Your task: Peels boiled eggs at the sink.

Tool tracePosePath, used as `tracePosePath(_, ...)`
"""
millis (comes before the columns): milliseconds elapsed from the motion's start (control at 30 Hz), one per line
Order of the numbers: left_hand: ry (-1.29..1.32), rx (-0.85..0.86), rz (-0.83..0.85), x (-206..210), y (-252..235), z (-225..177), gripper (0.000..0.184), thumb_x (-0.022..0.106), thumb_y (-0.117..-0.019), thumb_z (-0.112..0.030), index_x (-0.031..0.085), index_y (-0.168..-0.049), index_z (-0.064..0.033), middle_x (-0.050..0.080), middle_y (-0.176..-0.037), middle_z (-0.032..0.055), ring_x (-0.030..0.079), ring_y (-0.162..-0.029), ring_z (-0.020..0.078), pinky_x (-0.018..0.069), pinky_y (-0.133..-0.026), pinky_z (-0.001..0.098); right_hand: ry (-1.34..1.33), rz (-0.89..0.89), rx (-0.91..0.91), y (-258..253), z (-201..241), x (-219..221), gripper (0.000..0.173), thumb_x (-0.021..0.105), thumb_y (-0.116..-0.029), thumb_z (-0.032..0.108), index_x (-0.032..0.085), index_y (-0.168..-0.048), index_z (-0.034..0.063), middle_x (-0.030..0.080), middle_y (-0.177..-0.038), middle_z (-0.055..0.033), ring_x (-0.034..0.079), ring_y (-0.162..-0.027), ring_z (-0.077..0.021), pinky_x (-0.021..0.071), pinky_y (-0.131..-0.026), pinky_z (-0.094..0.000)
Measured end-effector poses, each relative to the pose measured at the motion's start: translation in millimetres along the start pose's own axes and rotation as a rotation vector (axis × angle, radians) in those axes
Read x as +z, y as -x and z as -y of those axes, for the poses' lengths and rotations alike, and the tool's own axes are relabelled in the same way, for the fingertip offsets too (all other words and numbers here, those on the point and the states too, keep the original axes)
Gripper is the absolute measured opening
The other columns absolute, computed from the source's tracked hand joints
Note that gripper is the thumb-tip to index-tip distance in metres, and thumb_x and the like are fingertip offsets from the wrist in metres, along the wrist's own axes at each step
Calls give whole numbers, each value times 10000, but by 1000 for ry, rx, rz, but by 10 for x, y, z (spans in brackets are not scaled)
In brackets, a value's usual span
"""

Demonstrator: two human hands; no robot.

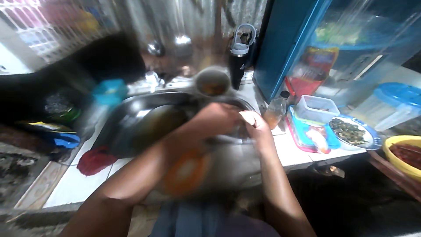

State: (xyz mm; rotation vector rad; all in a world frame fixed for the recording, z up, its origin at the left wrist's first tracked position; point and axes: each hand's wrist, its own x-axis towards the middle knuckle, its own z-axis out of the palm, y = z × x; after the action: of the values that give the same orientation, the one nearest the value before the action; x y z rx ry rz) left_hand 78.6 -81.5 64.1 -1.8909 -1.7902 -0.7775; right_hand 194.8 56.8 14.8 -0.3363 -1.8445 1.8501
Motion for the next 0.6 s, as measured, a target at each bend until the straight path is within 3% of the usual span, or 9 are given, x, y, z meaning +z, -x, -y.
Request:
tracePosePath(100,-2,-42,65,-41,-19,-40,181,608,-954,-30,778,-992,20,770,-971,156,758,-882,287,603,-814,420,133,-44,-31,-7,-5,5,259,682,-969,107,616,-1201,13,695,-770,-9,615,-519,-48,546,-500,-208)
tracePosePath(200,-11,-62,96,-21,-28,-29,180,600,-962,-23,774,-982,21,764,-937,160,754,-852,299,604,-777,445,248,-80,-40,-1,17,3,316,745,-932,141,628,-1202,24,697,-794,-16,623,-528,-46,560,-518,-215)
tracePosePath(433,-67,-56,126,20,-58,-37,184,599,-958,-37,770,-959,28,754,-889,161,749,-799,309,602,-711,456,442,-141,-69,29,86,22,355,774,-915,198,642,-1185,11,689,-799,-34,621,-537,-27,555,-533,-202)
tracePosePath(600,-79,-90,165,1,-102,-65,167,616,-947,-48,765,-911,19,744,-854,152,737,-766,304,589,-677,467,541,-159,-103,39,103,24,361,765,-918,212,651,-1188,1,709,-852,-84,660,-606,-77,582,-608,-261)
